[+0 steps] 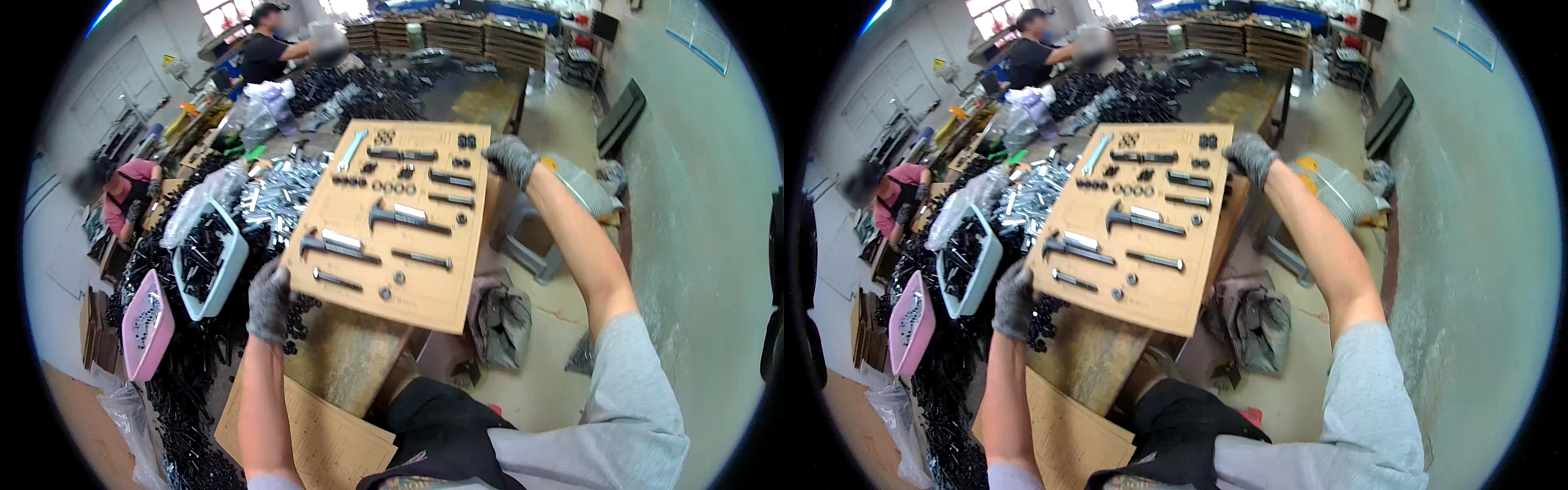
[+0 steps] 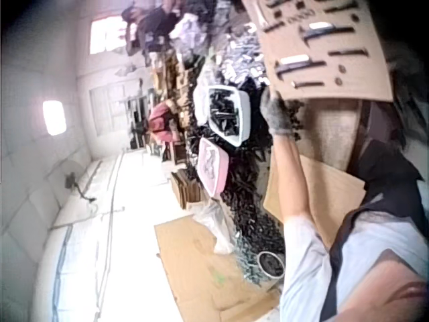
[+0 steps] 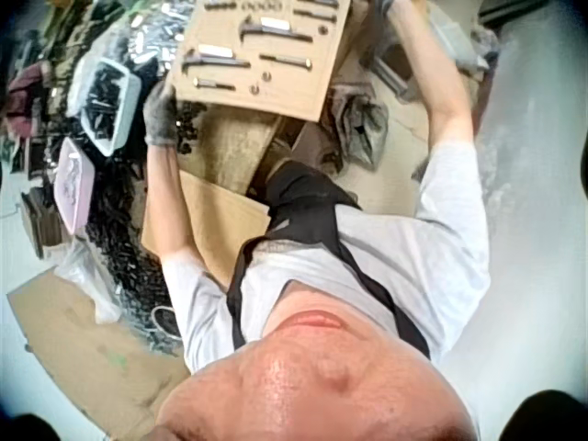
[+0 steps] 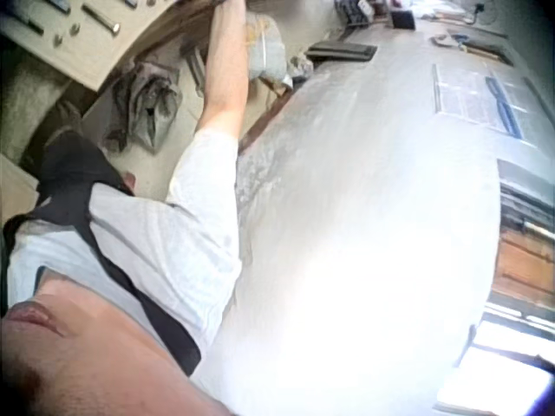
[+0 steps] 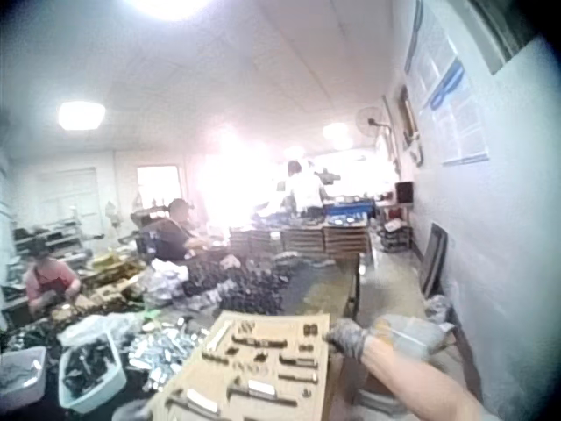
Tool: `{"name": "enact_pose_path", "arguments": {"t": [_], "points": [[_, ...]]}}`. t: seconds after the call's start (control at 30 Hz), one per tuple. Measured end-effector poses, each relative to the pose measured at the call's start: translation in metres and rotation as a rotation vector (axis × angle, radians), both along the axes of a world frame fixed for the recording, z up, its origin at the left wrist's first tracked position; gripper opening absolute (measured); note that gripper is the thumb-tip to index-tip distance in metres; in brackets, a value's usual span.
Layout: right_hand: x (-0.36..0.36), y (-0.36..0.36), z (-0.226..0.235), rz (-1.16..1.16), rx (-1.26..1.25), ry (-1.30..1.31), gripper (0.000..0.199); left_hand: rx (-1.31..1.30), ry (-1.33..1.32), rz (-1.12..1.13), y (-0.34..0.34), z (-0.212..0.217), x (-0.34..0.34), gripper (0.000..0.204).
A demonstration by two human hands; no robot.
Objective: The person assembles hardware kits by picking various metal parts from bins and placing them onto a cardboard template. They arrange bolts, nuts, washers, and tools like hammers and wrenches into designated slots on the board, completing one kit before moving to the next.
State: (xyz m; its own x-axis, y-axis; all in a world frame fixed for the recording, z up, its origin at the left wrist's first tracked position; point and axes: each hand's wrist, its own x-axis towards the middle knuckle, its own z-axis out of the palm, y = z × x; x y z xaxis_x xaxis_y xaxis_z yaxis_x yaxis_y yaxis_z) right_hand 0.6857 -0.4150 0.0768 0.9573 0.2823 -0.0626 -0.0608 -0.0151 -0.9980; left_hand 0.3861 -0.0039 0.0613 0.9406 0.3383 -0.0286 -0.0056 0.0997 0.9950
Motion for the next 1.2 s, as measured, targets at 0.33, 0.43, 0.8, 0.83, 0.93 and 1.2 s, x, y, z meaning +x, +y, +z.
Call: {"name": "enact_pose_path", "arguments": {"t": [0.33, 0.43, 0.8, 0.83, 0.93, 1.2], "points": [[0.052, -0.033, -0.045, -0.27, 0.079, 0.161, 0.005, -0.113, 0.105, 0.032, 0.023, -0.044, 0.121, 0.029], [0.056, -0.04, -0.057, -0.277, 0.041, 0.184, 0.006, -0.114, 0.164, 0.078, 0.011, -0.044, 0.13, 0.028], [0.05, -0.036, -0.085, -0.209, 0.067, 0.159, 0.005, -0.132, 0.143, 0.001, 0.028, -0.075, 0.149, 0.028], [0.055, -0.043, -0.087, -0.217, 0.052, 0.15, 0.004, -0.089, 0.181, 0.008, 0.035, -0.083, 0.153, 0.028], [0.048, -0.032, -0.091, -0.204, 0.035, 0.144, 0.004, -0.098, 0.126, -0.001, 0.039, -0.083, 0.141, 0.029], [0.042, -0.055, -0.091, -0.092, -0.172, 0.045, 0.02, 0.194, 0.186, 0.122, 0.019, -0.028, 0.028, 0.031]]}}
